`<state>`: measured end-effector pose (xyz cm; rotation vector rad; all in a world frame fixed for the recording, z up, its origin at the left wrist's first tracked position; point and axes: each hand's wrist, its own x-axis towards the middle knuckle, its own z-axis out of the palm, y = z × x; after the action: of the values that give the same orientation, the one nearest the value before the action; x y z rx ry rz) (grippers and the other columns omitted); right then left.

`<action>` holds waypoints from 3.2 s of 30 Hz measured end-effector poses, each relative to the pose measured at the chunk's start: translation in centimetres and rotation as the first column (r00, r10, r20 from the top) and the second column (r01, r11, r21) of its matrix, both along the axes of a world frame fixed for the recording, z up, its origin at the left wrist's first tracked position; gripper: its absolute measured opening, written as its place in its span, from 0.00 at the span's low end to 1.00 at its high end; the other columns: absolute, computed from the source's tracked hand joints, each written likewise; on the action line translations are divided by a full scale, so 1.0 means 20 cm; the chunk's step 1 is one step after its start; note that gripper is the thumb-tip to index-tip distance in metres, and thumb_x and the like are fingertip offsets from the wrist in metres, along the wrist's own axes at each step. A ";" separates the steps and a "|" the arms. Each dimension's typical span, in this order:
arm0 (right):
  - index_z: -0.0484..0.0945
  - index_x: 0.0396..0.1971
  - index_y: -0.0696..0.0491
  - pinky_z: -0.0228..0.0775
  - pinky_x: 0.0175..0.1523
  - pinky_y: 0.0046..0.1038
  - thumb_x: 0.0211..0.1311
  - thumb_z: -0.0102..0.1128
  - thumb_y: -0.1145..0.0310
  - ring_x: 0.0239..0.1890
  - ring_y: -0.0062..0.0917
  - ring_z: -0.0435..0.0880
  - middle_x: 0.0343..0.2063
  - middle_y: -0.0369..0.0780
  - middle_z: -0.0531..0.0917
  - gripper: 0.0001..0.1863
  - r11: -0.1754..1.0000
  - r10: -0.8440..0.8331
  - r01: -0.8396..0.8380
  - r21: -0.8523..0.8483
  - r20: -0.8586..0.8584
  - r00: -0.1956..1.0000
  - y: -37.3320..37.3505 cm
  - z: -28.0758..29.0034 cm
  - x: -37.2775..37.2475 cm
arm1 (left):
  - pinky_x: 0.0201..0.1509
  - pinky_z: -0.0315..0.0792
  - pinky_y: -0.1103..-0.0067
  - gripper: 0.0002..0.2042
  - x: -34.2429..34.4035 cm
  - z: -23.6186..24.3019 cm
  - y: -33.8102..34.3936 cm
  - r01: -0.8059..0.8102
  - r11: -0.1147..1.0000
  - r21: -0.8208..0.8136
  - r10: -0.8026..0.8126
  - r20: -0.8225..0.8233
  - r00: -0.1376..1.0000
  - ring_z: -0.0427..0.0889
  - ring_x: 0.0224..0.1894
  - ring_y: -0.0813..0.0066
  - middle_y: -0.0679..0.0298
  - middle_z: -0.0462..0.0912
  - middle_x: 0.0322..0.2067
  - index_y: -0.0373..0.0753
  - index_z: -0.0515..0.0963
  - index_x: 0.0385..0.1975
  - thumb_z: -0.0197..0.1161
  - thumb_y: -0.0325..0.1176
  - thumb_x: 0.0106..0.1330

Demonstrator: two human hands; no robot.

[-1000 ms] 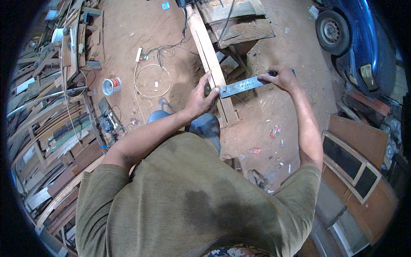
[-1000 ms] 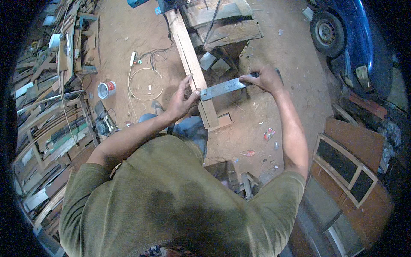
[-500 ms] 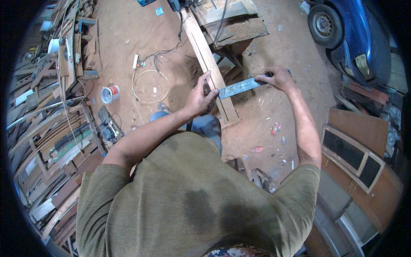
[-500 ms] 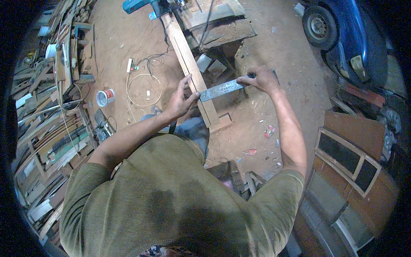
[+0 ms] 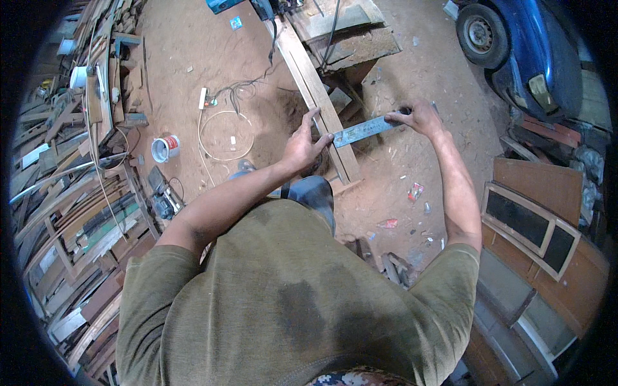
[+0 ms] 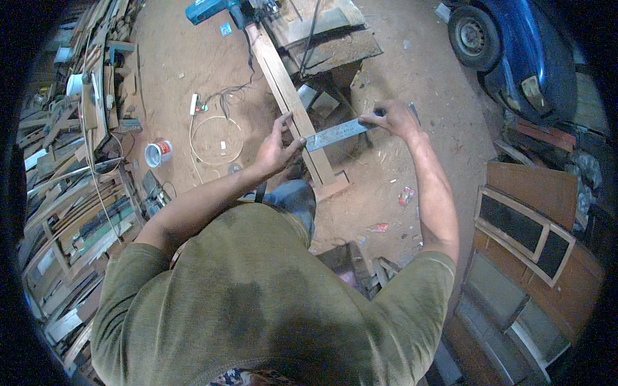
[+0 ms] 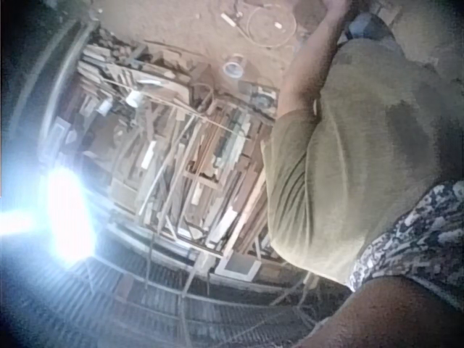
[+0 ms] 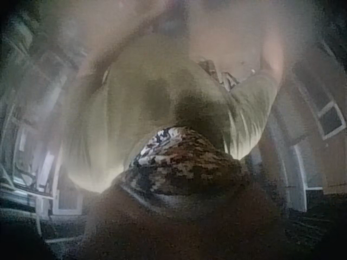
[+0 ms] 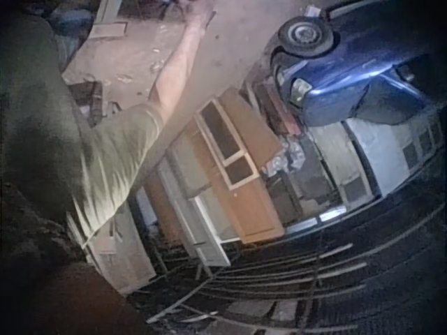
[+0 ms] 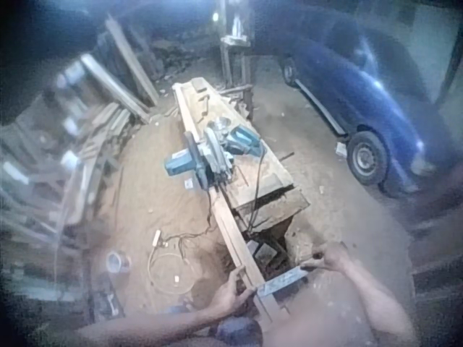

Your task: The person uses a circular saw to cut a long wooden plank into smaller sections. They measure the wood with a tape measure and a metal ruler, mark the cut lines, and then perform the cuts. The person adjusts the saw's depth and alignment between cuts.

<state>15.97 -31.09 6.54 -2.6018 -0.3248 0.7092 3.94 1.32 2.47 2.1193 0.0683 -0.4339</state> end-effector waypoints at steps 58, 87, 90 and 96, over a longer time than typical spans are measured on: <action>0.81 0.45 0.56 0.78 0.49 0.38 0.48 0.73 0.66 0.43 0.41 0.87 0.40 0.50 0.86 0.22 0.430 -0.901 0.655 0.622 0.245 0.359 2.10 0.51 1.27 | 0.42 0.77 0.77 0.12 2.93 0.49 2.12 -0.099 0.747 -0.657 0.053 -0.090 0.995 0.83 0.34 0.78 0.68 0.82 0.31 0.42 0.79 0.37 0.59 0.44 0.75; 0.78 0.52 0.46 0.69 0.63 0.39 0.72 0.49 0.41 0.53 0.26 0.81 0.50 0.35 0.83 0.25 -0.614 -0.708 -0.663 0.429 -0.671 0.222 2.21 0.14 -0.08 | 0.37 0.80 0.77 0.14 2.04 0.94 0.39 0.381 0.558 -0.737 -0.813 -0.395 0.428 0.82 0.33 0.69 0.60 0.81 0.35 0.38 0.73 0.54 0.51 0.38 0.77; 0.78 0.52 0.46 0.69 0.64 0.40 0.74 0.48 0.41 0.53 0.24 0.80 0.51 0.35 0.83 0.25 -0.675 -0.581 -0.635 0.376 -0.801 0.144 2.26 0.14 -0.07 | 0.28 0.77 0.79 0.14 1.91 1.08 0.37 0.462 0.617 -0.637 -0.774 -0.389 0.499 0.81 0.27 0.70 0.60 0.81 0.30 0.39 0.73 0.52 0.47 0.41 0.78; 0.76 0.56 0.46 0.70 0.63 0.41 0.69 0.52 0.37 0.55 0.31 0.81 0.54 0.38 0.81 0.31 -0.716 -0.499 -0.655 0.243 -0.833 0.237 2.29 0.20 0.11 | 0.31 0.77 0.79 0.15 2.08 1.06 0.35 0.575 0.474 -0.667 -0.868 -0.244 0.432 0.81 0.29 0.72 0.61 0.81 0.29 0.40 0.73 0.48 0.46 0.44 0.80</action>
<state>18.18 14.62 10.48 0.1855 0.4199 -1.2041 45.55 8.23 23.63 1.3023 -0.6548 -1.4711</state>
